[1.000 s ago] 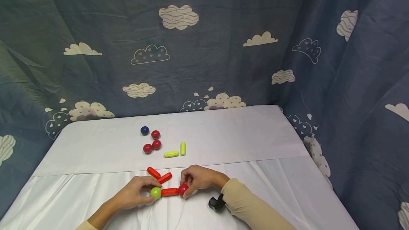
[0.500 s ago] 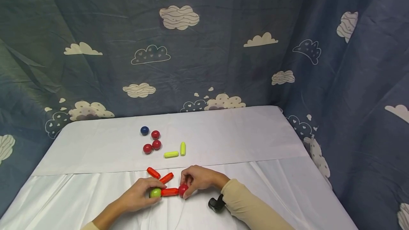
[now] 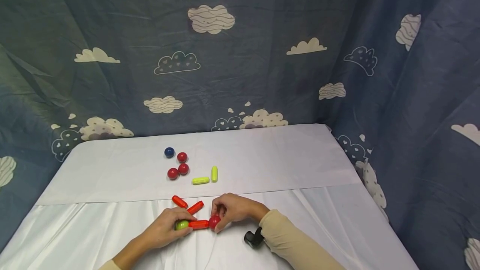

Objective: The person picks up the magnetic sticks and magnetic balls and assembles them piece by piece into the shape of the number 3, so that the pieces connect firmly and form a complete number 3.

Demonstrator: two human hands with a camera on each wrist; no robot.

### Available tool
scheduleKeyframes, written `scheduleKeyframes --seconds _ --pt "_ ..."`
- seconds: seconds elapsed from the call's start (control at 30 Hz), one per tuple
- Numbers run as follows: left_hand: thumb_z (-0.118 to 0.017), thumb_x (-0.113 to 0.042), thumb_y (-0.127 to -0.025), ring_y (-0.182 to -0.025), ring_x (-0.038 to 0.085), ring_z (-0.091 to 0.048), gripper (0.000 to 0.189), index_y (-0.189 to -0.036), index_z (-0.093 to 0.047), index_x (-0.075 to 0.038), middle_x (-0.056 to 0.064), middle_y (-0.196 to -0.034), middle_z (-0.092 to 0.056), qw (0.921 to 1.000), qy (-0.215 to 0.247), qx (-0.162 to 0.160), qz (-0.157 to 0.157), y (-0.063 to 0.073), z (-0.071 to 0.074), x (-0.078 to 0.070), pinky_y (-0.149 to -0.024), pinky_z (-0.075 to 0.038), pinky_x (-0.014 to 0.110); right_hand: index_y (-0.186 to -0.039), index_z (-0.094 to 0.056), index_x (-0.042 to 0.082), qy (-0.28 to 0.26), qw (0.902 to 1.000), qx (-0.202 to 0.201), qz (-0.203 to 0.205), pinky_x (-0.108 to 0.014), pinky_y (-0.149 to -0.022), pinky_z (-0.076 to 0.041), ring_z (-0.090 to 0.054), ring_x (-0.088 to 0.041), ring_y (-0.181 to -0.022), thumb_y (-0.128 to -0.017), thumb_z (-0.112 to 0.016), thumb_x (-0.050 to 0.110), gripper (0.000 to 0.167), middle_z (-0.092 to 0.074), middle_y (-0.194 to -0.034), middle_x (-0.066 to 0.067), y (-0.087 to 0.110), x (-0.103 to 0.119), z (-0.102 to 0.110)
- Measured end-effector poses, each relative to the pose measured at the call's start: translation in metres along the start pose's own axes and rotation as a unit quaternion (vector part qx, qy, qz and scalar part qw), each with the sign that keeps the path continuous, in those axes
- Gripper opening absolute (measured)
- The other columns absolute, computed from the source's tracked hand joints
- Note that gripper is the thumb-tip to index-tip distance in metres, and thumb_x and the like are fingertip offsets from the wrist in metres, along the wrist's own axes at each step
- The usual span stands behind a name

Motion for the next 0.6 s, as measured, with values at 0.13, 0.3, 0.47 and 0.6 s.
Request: scheduleKeyframes --seconds 0.13,0.3,0.47,0.6 --pt "-0.071 -0.023 -0.087 -0.095 0.009 -0.058 0.018 -0.102 -0.073 -0.014 -0.007 -0.1 -0.07 0.9999 0.007 -0.007 -0.011 -0.0008 0.0003 0.0003 -0.083 -0.046 0.034 -0.087 -0.063 0.015 0.003 1.0 0.001 -0.003 -0.017 -0.056 -0.039 -0.05 -0.002 -0.061 -0.071 -0.085 0.012 0.028 -0.058 -0.068 0.006 -0.0002 0.0006 0.0005" --pt "-0.072 -0.024 -0.086 -0.091 0.009 -0.059 0.017 -0.1 -0.074 -0.013 -0.007 -0.097 -0.07 0.9989 -0.001 -0.027 -0.039 -0.0005 0.0015 -0.0015 -0.079 -0.046 0.033 -0.087 -0.063 0.015 0.005 1.0 0.002 0.001 -0.017 -0.056 -0.039 -0.051 -0.002 -0.061 -0.07 -0.086 0.011 0.028 -0.058 -0.069 0.005 -0.0006 0.0015 0.0012" --pt "-0.072 -0.023 -0.085 -0.09 0.008 -0.058 0.017 -0.099 -0.074 -0.014 -0.008 -0.095 -0.07 0.9987 0.004 -0.03 -0.04 -0.0003 0.0021 -0.0015 -0.078 -0.046 0.032 -0.088 -0.064 0.014 0.006 1.0 0.007 0.002 -0.017 -0.057 -0.04 -0.051 -0.002 -0.063 -0.07 -0.086 0.013 0.028 -0.059 -0.07 0.007 -0.0009 0.0018 0.0016" --pt "-0.072 -0.025 -0.086 -0.092 0.009 -0.058 0.017 -0.1 -0.073 -0.015 -0.008 -0.097 -0.07 0.9997 0.012 -0.012 -0.015 -0.0016 0.0016 0.0005 -0.081 -0.046 0.033 -0.09 -0.064 0.014 0.004 0.9999 0.013 0.001 -0.018 -0.06 -0.043 -0.054 -0.003 -0.066 -0.07 -0.086 0.013 0.029 -0.06 -0.075 0.008 -0.0024 0.0014 0.0036"
Point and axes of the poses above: each hand's wrist, its own y-axis away from the middle knuckle, its own z-axis out of the back of the hand, x = y × z, the point moved 5 cm from there along -y, towards the middle knuckle
